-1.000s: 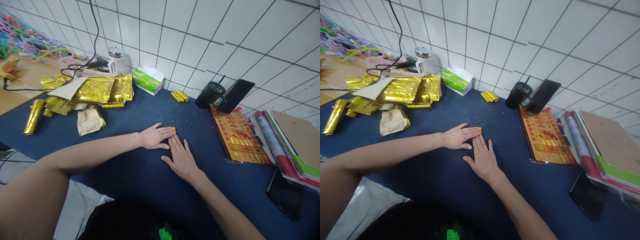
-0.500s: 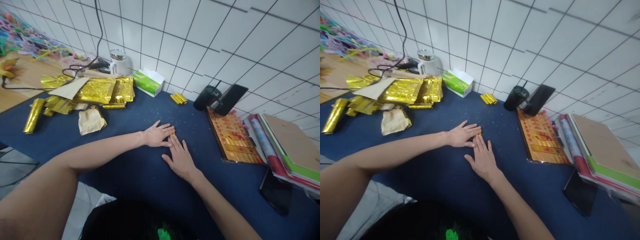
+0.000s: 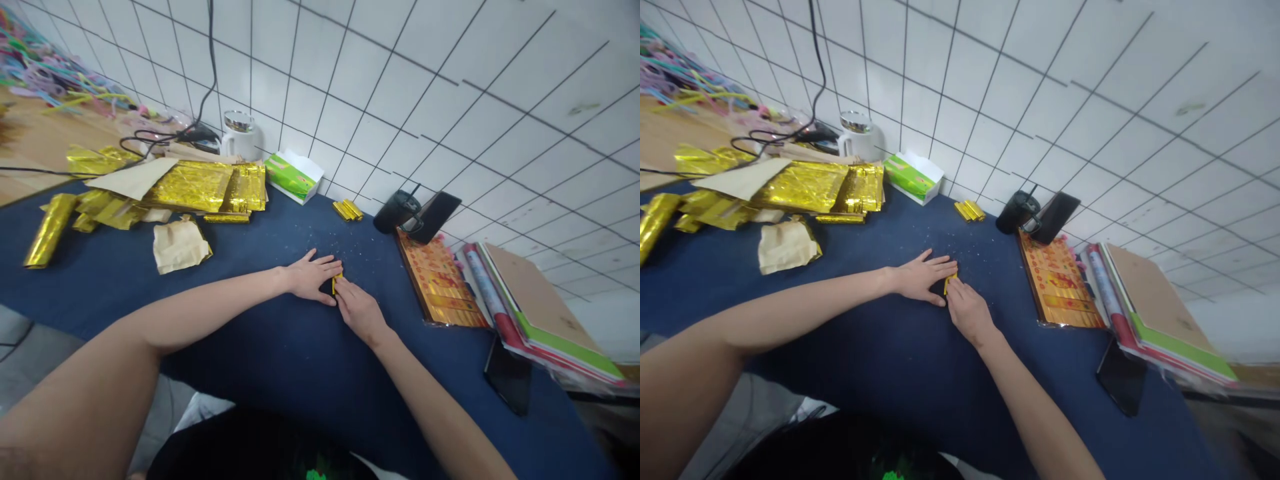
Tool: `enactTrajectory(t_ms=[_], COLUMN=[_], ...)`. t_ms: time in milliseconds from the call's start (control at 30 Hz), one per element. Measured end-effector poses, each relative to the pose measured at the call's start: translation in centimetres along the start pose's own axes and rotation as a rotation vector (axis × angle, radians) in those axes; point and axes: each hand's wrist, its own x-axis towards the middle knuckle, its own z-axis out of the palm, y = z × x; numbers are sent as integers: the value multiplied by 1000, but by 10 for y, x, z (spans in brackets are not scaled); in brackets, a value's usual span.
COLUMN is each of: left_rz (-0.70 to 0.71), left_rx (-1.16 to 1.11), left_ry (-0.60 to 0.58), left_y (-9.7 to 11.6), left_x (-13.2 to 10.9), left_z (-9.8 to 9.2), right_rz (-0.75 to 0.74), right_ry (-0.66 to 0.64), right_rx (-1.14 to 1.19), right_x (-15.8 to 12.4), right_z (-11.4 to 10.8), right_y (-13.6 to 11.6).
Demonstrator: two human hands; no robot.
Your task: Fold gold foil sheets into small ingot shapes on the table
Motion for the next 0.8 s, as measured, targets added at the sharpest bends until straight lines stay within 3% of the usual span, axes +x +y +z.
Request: enactTrajectory(t_ms=[233,467,633,800], left_rz=[-16,-2,-81,-197], left_rx=[-3,-113,-372,-541], left_ry=[7,36,222,320], left_y=[1,-1,0,3], left_x=[0,2,2,5], left_z=[-1,0,-6,-14], right_rz=[50,146,383,666], right_ry=[56,129,323,506], right_rx=[54,262,455,732], right_x=[-1,2,7,14], right_z=[3,2,-2,-4], right_y=[-2,3,6,3])
